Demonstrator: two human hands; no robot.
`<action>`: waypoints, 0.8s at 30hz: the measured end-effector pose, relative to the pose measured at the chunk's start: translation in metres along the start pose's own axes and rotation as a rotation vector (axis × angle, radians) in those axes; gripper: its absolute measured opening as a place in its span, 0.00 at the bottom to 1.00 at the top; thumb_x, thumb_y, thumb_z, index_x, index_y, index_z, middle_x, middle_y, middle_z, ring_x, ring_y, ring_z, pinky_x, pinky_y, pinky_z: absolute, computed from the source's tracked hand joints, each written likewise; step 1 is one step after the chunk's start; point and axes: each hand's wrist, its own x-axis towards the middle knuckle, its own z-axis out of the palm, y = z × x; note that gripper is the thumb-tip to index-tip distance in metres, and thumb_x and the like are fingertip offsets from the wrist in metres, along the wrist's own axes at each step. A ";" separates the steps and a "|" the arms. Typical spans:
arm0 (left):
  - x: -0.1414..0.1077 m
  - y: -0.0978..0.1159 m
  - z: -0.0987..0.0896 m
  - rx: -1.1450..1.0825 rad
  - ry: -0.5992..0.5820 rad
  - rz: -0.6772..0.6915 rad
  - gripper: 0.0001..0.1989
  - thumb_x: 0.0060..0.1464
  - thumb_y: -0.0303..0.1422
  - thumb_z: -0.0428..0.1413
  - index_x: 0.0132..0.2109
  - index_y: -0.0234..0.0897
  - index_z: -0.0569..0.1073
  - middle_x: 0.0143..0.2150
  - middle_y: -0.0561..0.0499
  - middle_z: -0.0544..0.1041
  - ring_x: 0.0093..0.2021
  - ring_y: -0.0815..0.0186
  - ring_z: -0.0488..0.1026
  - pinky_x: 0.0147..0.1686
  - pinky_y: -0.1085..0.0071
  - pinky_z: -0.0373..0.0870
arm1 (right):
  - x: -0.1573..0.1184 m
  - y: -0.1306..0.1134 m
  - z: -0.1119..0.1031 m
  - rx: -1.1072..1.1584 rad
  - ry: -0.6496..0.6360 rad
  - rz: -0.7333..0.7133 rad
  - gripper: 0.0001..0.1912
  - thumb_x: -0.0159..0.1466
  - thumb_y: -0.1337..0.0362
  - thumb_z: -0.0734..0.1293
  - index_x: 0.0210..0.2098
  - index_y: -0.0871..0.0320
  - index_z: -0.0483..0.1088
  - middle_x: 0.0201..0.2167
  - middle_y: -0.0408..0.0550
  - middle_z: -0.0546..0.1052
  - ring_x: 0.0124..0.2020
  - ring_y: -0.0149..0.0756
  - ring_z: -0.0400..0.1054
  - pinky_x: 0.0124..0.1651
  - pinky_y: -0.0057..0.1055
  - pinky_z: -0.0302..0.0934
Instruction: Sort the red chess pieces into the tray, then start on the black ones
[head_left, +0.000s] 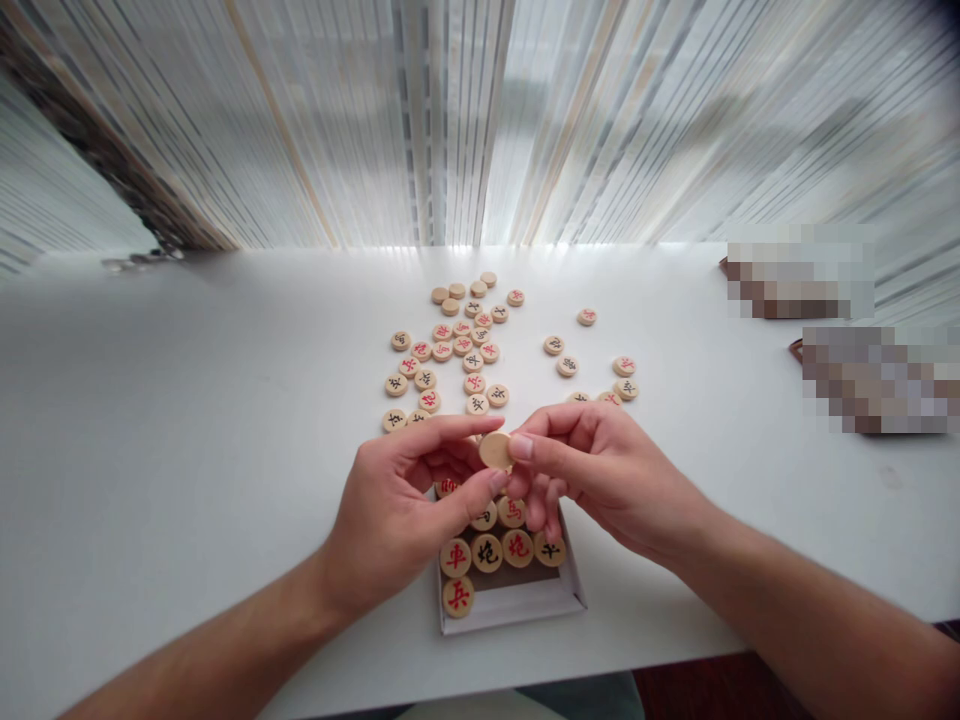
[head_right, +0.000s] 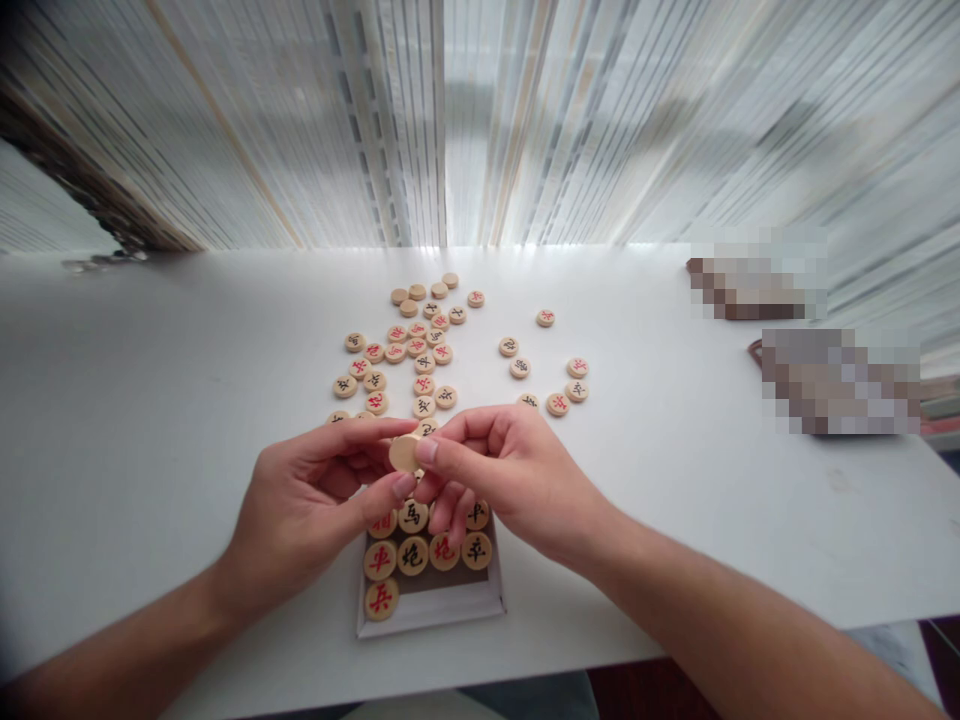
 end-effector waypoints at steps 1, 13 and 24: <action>0.000 0.000 0.000 0.016 0.006 0.010 0.16 0.57 0.26 0.71 0.53 0.39 0.86 0.34 0.52 0.87 0.33 0.70 0.83 0.36 0.80 0.83 | 0.000 0.000 0.000 0.001 -0.001 0.009 0.15 0.59 0.59 0.84 0.29 0.63 0.80 0.24 0.46 0.82 0.20 0.31 0.78 0.21 0.19 0.73; -0.001 -0.002 -0.003 0.169 0.012 0.165 0.17 0.59 0.27 0.69 0.55 0.37 0.86 0.41 0.47 0.88 0.37 0.66 0.85 0.39 0.75 0.84 | 0.002 0.001 0.000 -0.007 -0.035 -0.026 0.13 0.60 0.59 0.84 0.35 0.62 0.84 0.24 0.44 0.82 0.20 0.29 0.78 0.23 0.19 0.74; 0.005 0.010 -0.003 -0.129 -0.041 -0.031 0.07 0.64 0.34 0.68 0.46 0.37 0.88 0.34 0.49 0.87 0.28 0.71 0.82 0.30 0.80 0.81 | -0.004 0.004 0.000 -0.707 0.133 -0.727 0.07 0.64 0.72 0.77 0.42 0.58 0.85 0.30 0.48 0.85 0.26 0.33 0.78 0.30 0.27 0.76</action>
